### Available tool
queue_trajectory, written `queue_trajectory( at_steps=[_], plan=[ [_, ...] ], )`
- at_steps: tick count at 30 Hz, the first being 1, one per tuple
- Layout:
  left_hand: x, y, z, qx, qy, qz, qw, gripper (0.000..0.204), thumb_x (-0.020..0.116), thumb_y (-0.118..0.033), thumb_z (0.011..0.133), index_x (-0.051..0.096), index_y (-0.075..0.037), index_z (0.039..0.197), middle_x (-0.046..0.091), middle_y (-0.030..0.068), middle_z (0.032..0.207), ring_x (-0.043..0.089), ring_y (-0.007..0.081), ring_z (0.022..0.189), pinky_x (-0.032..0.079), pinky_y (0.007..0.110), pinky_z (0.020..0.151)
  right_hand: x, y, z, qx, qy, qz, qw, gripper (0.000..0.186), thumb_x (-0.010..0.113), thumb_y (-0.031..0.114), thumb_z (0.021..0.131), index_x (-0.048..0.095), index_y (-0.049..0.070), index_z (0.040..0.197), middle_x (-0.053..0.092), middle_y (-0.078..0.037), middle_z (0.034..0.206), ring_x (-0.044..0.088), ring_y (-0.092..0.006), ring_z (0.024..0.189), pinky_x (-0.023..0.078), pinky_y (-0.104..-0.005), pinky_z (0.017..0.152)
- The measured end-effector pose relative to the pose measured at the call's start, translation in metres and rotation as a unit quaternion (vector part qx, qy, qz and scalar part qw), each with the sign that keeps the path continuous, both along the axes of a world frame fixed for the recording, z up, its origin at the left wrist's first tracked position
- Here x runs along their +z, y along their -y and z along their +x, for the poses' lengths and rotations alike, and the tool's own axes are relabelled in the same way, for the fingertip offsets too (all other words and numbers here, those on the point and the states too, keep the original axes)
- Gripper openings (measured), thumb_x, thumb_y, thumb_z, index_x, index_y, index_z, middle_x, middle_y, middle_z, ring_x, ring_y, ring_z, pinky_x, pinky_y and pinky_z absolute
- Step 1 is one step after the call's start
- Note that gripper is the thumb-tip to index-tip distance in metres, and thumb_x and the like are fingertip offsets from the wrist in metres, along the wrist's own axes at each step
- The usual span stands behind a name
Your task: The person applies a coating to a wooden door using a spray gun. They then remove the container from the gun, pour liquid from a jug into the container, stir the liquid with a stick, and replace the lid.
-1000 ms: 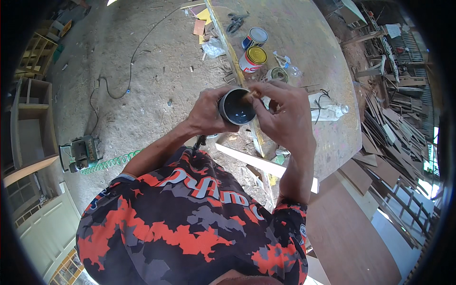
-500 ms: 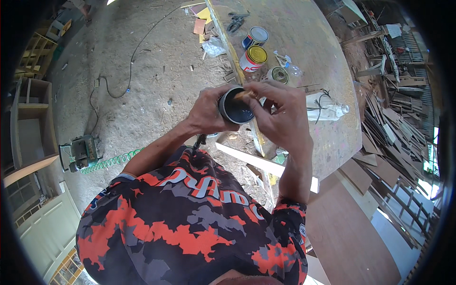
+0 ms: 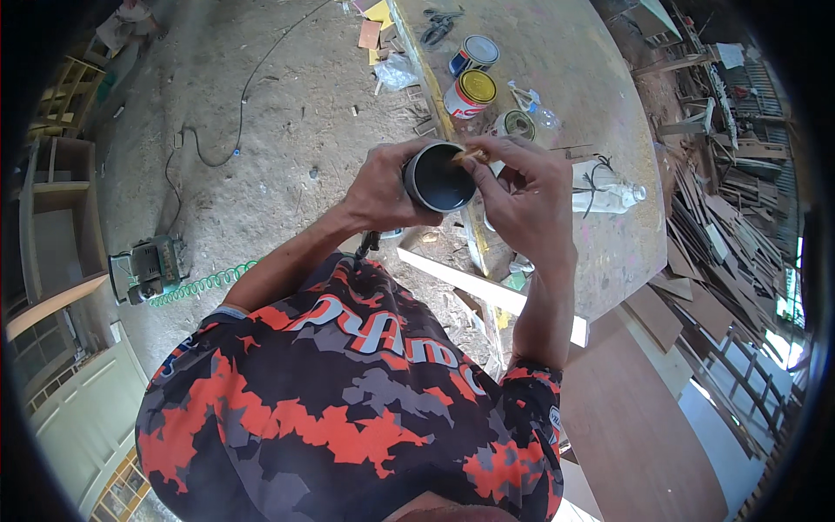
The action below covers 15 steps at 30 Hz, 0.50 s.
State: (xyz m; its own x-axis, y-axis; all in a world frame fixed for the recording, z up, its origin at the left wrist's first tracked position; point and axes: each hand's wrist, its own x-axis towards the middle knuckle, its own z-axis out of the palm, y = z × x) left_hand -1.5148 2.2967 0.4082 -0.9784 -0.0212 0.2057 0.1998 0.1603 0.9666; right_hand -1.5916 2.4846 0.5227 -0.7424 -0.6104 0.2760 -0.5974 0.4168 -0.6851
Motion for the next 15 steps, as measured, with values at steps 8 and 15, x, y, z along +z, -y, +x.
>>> queue_trajectory(
  at_steps=[8, 15],
  plan=[
    [-0.001, 0.000, -0.001, -0.002, 0.010, -0.002, 1.000, 0.072, 0.095, -0.016, 0.063, 0.072, -0.003, 0.129, 0.080, 0.0113, 0.115, 0.077, 0.0190, 0.102, 0.061, 0.034, 0.095, -0.013, -0.011, 0.000, -0.026, 0.134, -0.106, 0.985, 0.026, 0.087, 0.006, 0.087, 0.083, 0.002, 0.111, 0.074, -0.005, 0.083, 0.047, -0.0046, 0.059, 0.036, -0.0242, 0.053],
    [-0.002, -0.001, -0.003, -0.017, 0.027, 0.011, 0.999, 0.070, 0.095, -0.013, 0.063, 0.072, -0.003, 0.129, 0.078, 0.0072, 0.115, 0.074, 0.0160, 0.104, 0.059, 0.033, 0.096, -0.012, -0.017, 0.000, 0.008, 0.066, -0.023, 0.998, 0.025, 0.087, 0.006, 0.088, 0.083, 0.002, 0.113, 0.073, -0.003, 0.085, 0.045, -0.0039, 0.059, 0.035, -0.0237, 0.053]
  ],
)
